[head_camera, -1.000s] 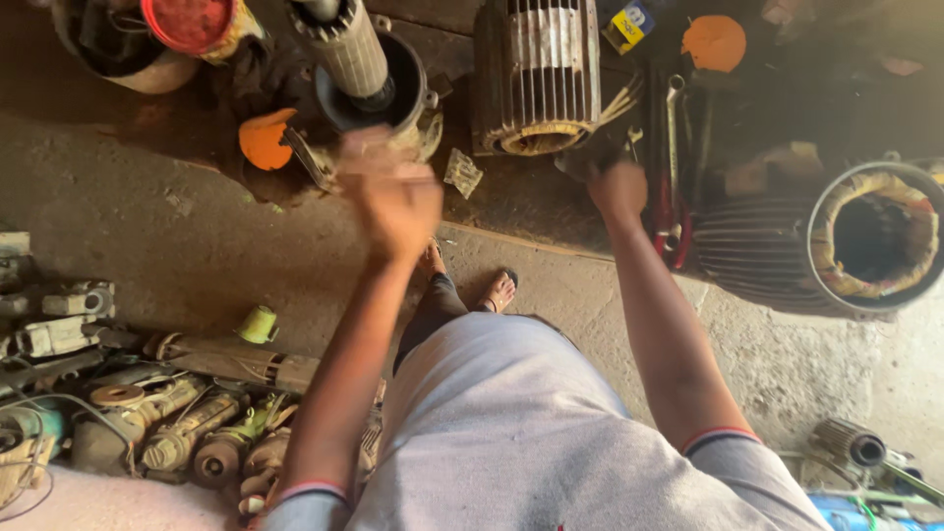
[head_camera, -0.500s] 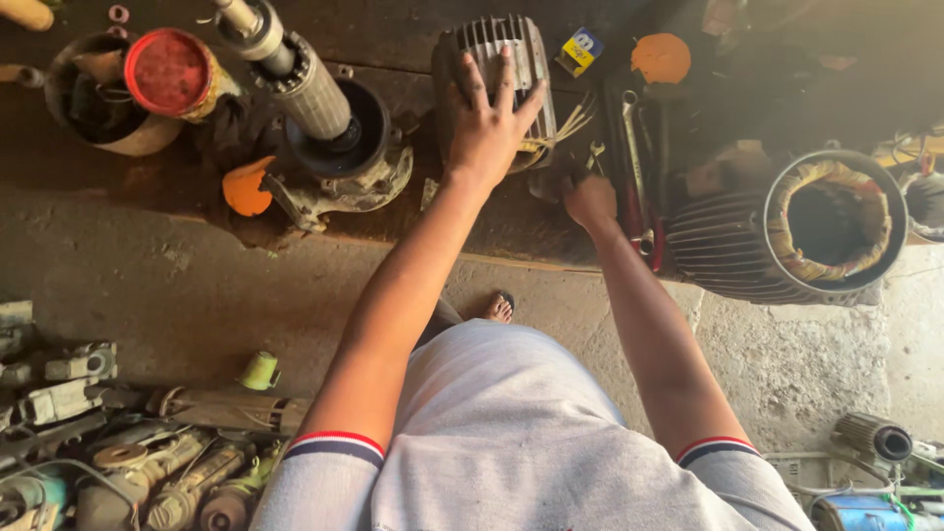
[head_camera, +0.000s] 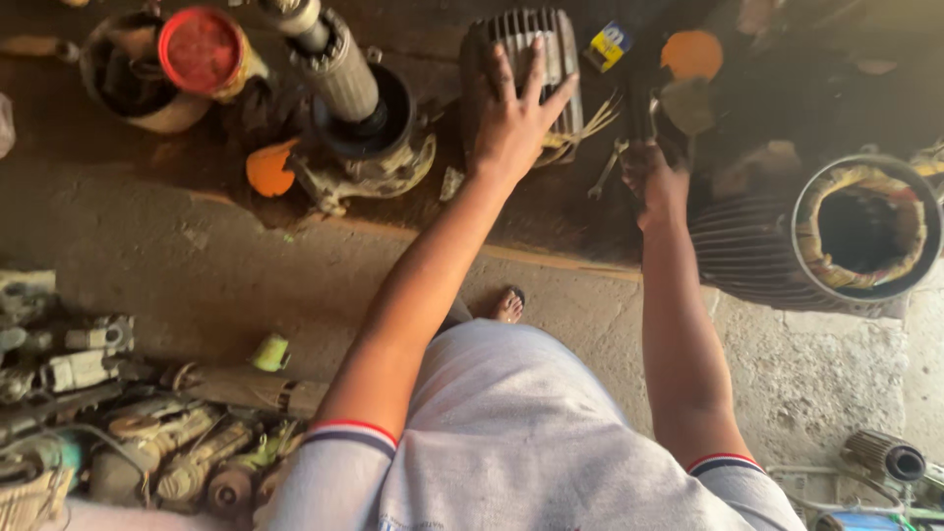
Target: The person cleans a motor shaft with a rag, applies lubricant, and then attaches the motor housing to the shaft. They use a screwdriver to tighten the housing and then place the assembled motor on the workbench.
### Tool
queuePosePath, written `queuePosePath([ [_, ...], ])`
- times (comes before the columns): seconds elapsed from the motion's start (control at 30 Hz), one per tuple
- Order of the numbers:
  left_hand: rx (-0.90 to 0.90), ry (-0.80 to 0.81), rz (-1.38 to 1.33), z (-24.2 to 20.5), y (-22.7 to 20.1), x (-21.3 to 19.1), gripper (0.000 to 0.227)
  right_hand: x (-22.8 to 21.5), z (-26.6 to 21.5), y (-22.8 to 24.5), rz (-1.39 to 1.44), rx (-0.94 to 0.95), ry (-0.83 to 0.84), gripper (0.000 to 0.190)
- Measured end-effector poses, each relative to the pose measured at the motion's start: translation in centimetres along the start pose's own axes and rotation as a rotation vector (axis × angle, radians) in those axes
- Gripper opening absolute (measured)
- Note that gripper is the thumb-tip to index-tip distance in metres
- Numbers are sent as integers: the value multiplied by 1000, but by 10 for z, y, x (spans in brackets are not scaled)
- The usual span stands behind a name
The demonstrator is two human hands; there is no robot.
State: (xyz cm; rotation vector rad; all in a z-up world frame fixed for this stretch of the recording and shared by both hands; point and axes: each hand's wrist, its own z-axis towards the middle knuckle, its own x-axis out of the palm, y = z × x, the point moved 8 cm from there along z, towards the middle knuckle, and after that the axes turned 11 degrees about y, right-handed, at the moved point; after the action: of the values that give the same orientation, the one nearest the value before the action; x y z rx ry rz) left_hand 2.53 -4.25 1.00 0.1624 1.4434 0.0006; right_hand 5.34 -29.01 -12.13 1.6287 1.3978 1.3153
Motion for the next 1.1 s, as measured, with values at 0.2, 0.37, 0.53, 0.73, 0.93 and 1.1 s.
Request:
queuePosePath([
  [0.2,368,-140,-812,-64,52,-58,54,-10,-67,-26,-203,91,75,31],
  [0.37,-192,-608,-648,-177,202,-67,7,-42,-150,-51,-387,59,114,29],
  [0.53,-397,-124,-804,-205,304,39,25,-27,-187,-47,-552,162,116,32],
  [0.73,-355,-234,-803,-209,324,132,39,92,-167,-26,-673,27,267,31],
  [0.93,-441,-282,-480,-225,283,110,39,252,-153,-58,-858,-86,665,37],
  [1.1,-275,-206,-814,-246,247,68,54,344,-152,-105,-972,-146,811,76],
])
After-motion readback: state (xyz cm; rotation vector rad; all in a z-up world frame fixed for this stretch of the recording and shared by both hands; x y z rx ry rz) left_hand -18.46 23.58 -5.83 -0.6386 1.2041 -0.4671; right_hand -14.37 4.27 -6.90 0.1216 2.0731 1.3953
